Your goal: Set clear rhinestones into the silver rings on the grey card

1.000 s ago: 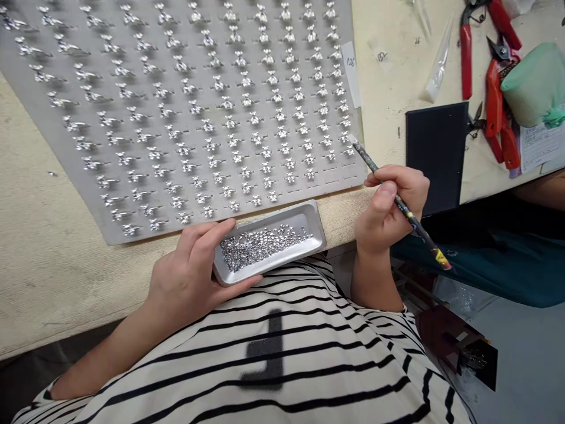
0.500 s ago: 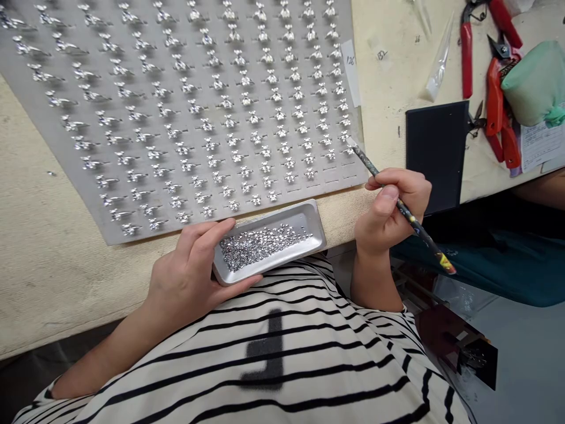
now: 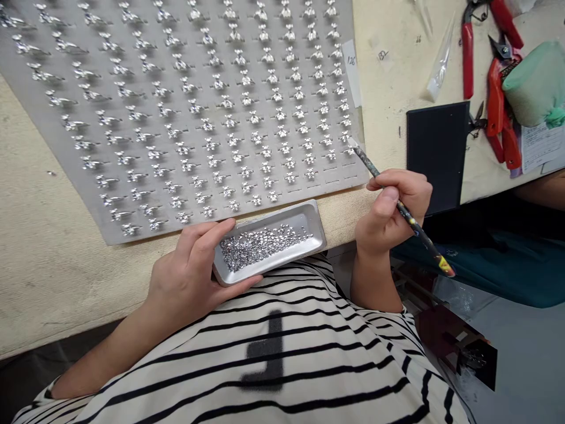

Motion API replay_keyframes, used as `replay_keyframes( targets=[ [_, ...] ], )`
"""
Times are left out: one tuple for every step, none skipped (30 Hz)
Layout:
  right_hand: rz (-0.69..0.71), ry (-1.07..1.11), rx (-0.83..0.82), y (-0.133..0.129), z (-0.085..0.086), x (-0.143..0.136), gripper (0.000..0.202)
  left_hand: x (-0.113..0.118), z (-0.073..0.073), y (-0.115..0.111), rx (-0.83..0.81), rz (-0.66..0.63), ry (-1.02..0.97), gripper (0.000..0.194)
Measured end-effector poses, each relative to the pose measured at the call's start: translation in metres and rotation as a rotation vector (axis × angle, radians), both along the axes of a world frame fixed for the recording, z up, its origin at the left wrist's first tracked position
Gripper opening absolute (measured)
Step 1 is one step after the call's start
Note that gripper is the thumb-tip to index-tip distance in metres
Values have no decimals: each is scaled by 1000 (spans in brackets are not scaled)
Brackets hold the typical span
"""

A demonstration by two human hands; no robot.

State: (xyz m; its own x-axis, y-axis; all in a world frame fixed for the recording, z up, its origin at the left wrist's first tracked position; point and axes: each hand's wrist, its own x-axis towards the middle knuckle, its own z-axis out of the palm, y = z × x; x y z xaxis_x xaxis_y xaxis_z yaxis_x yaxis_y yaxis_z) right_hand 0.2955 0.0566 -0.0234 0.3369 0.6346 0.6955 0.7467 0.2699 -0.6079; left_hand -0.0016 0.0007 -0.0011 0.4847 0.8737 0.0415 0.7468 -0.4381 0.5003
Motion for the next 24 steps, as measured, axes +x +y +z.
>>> replay_keyframes(
  targets=[
    [-9,1,34,0,0,0,18,0,0,0,-4,1,2,83],
    [-8,2,74,-1,0,0,18,0,1,0,-10,3,4,83],
    [5,9,123,-3,1,-1,19,0,1,0,-14,4,4,83],
    [26,27,165,-6,1,-2,20,0,1,0,-19,6,2,83],
    [63,48,191,-11,0,-3,22,0,1,-1,-23,7,-2,84],
    [113,70,199,-16,0,-5,24,0,1,-1,-29,7,-5,84],
    [165,93,184,-23,0,-7,27,0,1,-1,-33,7,-8,84],
    [214,112,148,-29,0,-10,29,0,1,-1,-37,7,-10,85],
    [258,130,102,-36,0,-12,31,0,1,-1,-38,7,-11,85],
    [296,149,60,-41,0,-15,30,0,1,-1,-39,7,-9,85],
    [325,168,32,-45,0,-17,29,0,1,-1,-38,7,-7,85],
    [344,187,15,-47,1,-19,27,0,1,-1,-36,6,-4,85],
    [357,201,8,-48,1,-20,26,0,1,-1,-34,4,-1,85],
    [365,210,7,-48,1,-21,25,0,1,-1,-34,3,2,84],
    [367,214,8,-48,1,-21,25,0,1,-1,-32,-1,0,84],
    [368,217,14,-47,1,-21,25,0,1,-1,-30,-5,-3,84],
    [364,220,21,-46,1,-20,25,-1,1,-1,-29,-6,-7,84],
    [362,222,31,-46,0,-19,25,-1,1,0,-28,-7,-9,84],
    [361,227,39,-45,-1,-19,25,-1,1,0,-28,-7,-10,84],
    [363,235,46,-45,-1,-18,25,-1,1,0,-25,-7,-10,84],
    [371,246,52,-46,-2,-18,25,0,1,0,-27,-6,-6,84],
    [382,256,53,-47,-2,-18,26,0,1,0,-29,-3,-2,84],
    [390,264,54,-47,-2,-18,26,0,1,-1,-29,-1,1,85],
    [392,271,55,-48,-2,-18,26,0,1,-1,-29,0,3,85]
  ],
)
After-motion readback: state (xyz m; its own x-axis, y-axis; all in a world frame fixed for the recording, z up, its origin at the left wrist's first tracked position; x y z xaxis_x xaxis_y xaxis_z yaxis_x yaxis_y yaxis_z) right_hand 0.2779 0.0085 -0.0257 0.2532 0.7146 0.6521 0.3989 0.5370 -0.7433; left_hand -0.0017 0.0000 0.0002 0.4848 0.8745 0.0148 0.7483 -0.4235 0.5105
